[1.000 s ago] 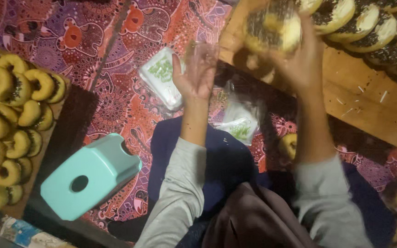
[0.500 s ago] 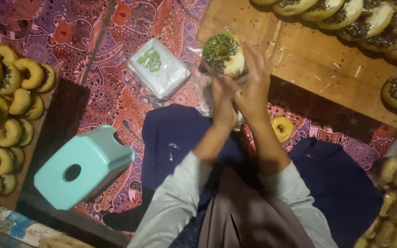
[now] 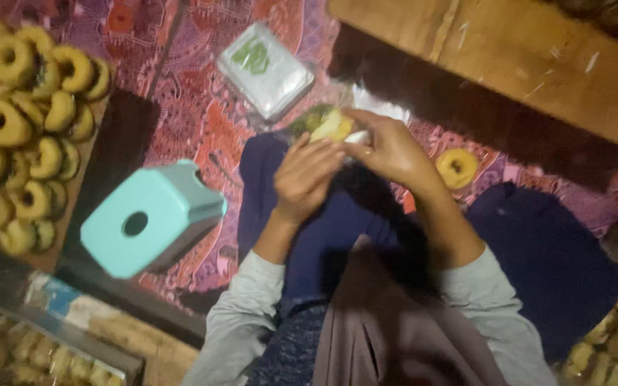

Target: The person sits on the floor and repeatedly picks up ring-shaped pastries from a wooden board, places each into a clear plastic bag, and sets the bagged pastry into a nearby basket. The process is repeated for multiple pastries throughout the clip.

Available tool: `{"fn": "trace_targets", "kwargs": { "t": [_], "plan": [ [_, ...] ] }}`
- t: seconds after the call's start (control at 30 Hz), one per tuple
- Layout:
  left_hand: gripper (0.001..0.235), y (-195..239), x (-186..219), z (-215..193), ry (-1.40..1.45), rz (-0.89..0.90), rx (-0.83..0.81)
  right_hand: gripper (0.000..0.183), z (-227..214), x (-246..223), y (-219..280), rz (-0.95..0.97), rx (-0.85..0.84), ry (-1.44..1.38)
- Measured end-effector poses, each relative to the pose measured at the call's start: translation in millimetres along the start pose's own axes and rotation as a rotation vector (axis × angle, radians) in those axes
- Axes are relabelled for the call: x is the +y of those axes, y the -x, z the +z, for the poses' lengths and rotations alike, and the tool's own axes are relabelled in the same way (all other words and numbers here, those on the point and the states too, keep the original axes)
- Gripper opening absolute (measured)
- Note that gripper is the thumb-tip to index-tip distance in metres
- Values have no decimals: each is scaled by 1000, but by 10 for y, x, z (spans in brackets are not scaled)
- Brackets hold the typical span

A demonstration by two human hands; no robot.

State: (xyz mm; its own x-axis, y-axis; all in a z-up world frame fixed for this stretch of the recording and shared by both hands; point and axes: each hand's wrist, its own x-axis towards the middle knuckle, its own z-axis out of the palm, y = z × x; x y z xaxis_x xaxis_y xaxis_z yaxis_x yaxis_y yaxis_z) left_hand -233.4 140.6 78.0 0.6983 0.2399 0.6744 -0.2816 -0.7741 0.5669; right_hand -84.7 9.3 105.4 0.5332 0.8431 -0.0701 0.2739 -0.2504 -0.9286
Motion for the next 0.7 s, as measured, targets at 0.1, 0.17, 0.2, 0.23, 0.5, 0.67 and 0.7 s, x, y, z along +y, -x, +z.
{"fn": "trace_targets", "kwargs": {
  "t": [0.1,0.17,0.2,0.23,0.5,0.67,0.7],
  "plan": [
    [9,420,71,-217,265,-519,160,42,298,-159,194,-5,-11,421],
    [12,600,11,-221,360,-705,262,40,478,-219,250,-138,84,496],
    [14,657,-39,-198,411,-792,315,40,535,-227,251,-92,21,562],
    [16,709,-94,-189,465,-811,325,43,596,-231,245,-46,-41,628],
    [20,739,-290,-10,658,-825,408,17,560,-266,197,-336,216,499],
    [20,624,-135,-66,264,-748,225,32,668,-247,138,-716,231,450],
    [20,592,-117,-78,210,-738,181,33,672,-207,97,-691,213,424]
  ]
}}
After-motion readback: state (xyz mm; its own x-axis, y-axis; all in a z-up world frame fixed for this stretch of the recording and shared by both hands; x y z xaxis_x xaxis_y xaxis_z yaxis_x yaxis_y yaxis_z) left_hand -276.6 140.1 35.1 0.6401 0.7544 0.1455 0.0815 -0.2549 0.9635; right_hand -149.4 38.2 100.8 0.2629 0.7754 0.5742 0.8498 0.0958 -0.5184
